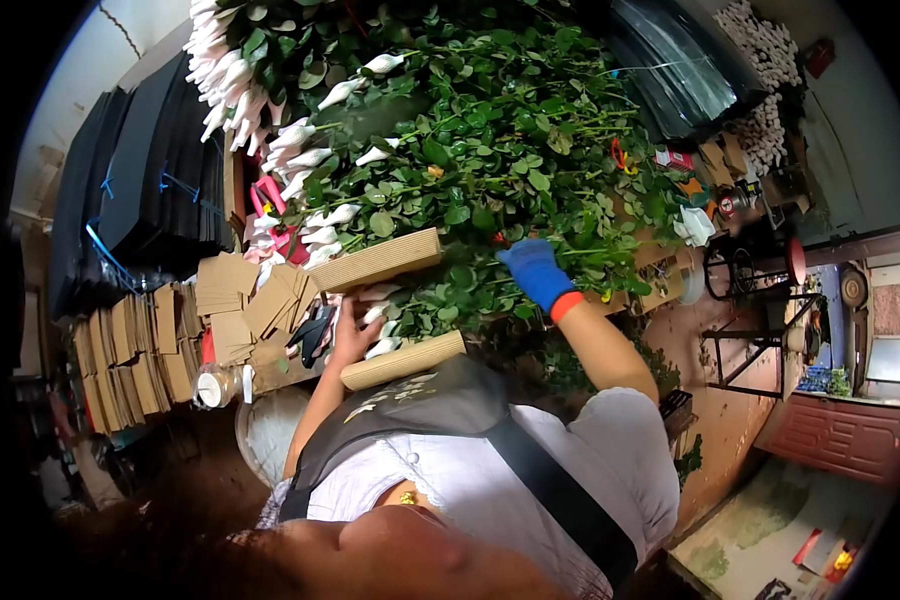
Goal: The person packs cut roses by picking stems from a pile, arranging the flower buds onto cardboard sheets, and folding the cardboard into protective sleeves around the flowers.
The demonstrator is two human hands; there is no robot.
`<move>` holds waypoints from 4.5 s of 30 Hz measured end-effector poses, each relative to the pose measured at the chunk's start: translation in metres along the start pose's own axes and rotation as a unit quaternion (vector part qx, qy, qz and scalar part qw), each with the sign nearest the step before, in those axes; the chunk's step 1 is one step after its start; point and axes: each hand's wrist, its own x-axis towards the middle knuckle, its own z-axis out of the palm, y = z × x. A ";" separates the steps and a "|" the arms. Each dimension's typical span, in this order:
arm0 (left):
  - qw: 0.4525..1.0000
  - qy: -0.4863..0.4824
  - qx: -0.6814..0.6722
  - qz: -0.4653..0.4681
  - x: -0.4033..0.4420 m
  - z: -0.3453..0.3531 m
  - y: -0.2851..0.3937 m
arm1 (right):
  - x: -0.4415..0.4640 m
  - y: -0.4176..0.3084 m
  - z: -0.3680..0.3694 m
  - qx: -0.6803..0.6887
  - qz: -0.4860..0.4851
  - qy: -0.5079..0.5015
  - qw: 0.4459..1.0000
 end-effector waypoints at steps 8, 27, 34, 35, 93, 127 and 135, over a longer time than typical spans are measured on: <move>0.994 -0.002 0.097 0.041 -0.001 -0.007 0.030 | 0.009 -0.002 -0.051 0.080 -0.015 0.018 0.997; 0.997 -0.021 0.065 0.026 -0.004 -0.004 0.004 | -0.037 0.074 -0.104 0.333 -0.086 0.388 0.855; 0.995 -0.037 0.088 0.011 -0.003 -0.005 0.003 | -0.016 -0.014 -0.120 0.196 -0.114 0.441 0.868; 0.995 -0.038 0.093 0.011 -0.003 -0.005 0.002 | -0.005 -0.028 -0.120 0.172 -0.107 0.442 0.874; 0.970 0.047 0.110 -0.213 0.022 -0.019 0.011 | 0.069 -0.180 -0.020 0.097 -0.013 -0.065 0.993; 0.964 -0.199 0.135 -0.114 -0.018 -0.050 0.008 | 0.050 -0.198 -0.044 0.083 -0.043 -0.144 0.985; 0.942 0.049 -0.243 -0.228 -0.038 -0.070 -0.013 | 0.046 -0.179 -0.048 0.145 -0.039 -0.149 0.977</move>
